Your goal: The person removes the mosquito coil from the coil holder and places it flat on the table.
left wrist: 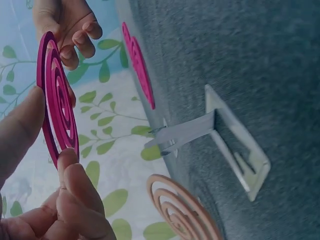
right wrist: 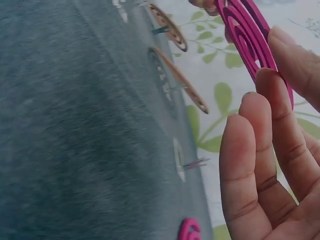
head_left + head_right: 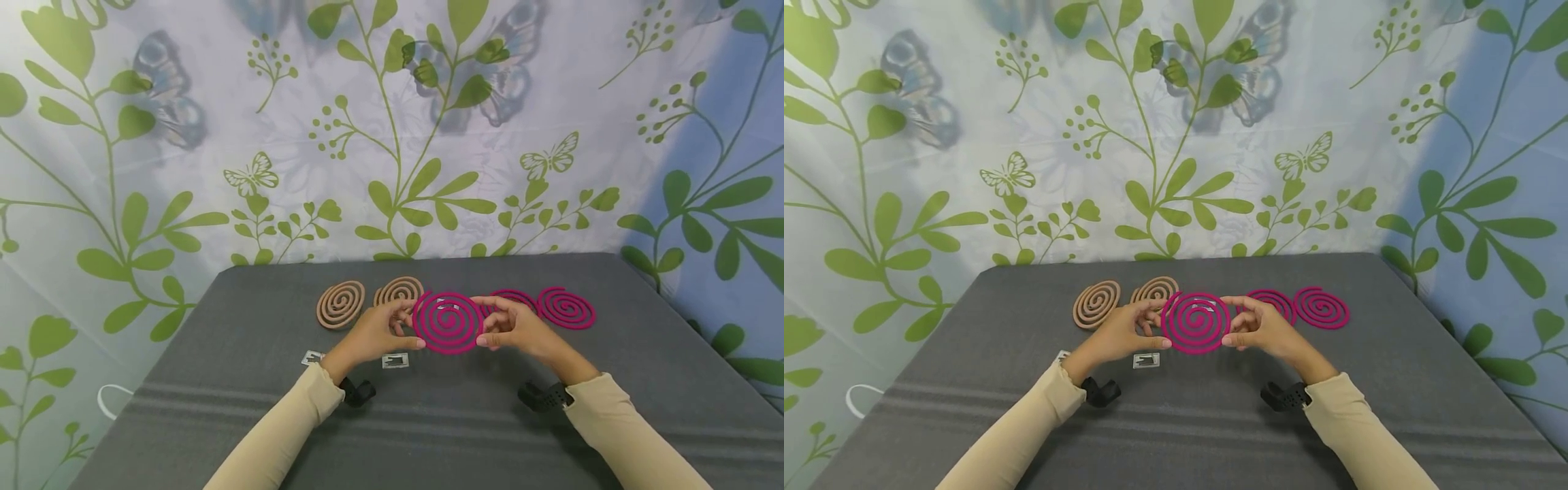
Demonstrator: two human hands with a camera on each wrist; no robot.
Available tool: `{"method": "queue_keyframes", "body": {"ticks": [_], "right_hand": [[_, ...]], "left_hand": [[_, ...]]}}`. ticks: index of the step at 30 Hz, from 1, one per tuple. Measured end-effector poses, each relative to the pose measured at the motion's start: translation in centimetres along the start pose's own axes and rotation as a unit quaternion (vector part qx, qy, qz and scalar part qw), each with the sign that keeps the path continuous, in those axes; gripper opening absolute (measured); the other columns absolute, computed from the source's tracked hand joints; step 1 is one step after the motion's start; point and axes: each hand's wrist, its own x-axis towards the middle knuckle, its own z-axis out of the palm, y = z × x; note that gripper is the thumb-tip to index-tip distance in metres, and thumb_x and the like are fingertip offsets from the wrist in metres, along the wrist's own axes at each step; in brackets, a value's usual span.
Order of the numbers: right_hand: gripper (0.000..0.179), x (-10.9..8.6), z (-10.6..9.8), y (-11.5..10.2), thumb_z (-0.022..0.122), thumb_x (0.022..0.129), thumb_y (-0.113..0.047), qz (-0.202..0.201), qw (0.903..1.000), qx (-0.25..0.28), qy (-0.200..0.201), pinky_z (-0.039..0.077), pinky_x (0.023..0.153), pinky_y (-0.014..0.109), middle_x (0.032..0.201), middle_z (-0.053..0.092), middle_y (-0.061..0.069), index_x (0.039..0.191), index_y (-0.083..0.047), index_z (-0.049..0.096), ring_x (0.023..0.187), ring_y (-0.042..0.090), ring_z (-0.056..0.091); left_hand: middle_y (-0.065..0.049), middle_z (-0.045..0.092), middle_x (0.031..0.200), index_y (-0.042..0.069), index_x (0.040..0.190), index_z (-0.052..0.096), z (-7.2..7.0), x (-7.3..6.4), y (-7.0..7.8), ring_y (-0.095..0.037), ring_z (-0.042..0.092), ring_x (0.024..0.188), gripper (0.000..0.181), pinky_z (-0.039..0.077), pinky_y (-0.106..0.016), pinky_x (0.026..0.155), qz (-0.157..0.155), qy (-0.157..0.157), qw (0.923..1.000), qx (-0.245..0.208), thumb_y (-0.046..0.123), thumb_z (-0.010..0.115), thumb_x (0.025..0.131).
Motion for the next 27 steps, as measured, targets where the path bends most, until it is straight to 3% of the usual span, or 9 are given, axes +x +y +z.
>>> {"method": "queue_keyframes", "body": {"ticks": [13,20,27], "right_hand": [[0.083,-0.2,0.3,1.6,0.08,0.097,-0.003,0.016,0.9994,0.008,-0.029,0.06,0.074,0.031,0.089,0.073,-0.001,0.16,0.017,0.031,0.073,0.014,0.065],[0.08,-0.2,0.0,2.3,0.08,0.097,-0.003,0.024,0.9989,0.005,-0.039,0.058,0.07,0.03,0.089,0.073,-0.001,0.159,0.018,0.033,0.074,0.013,0.065],[0.077,0.0,-0.2,3.4,0.079,0.097,-0.005,0.025,0.9984,-0.012,-0.05,0.052,0.063,0.028,0.088,0.073,0.0,0.158,0.016,0.037,0.073,0.012,0.061]], "left_hand": [[-0.004,0.071,0.111,0.0,0.159,0.051,0.3,0.0,-1.0,-0.011,0.064,0.096,0.076,0.054,-0.029,0.087,-0.006,-0.038,0.9983,0.044,0.019,0.088,0.095],[-0.008,0.073,0.119,-0.002,0.155,0.055,0.8,0.4,-1.4,-0.026,0.068,0.112,0.074,0.056,-0.036,0.098,-0.004,-0.046,0.9964,0.071,0.018,0.09,0.092],[-0.011,0.073,0.132,0.0,0.153,0.058,0.9,0.3,-1.8,-0.03,0.066,0.124,0.075,0.052,-0.044,0.108,-0.014,-0.055,0.9945,0.088,0.018,0.092,0.089]]}}
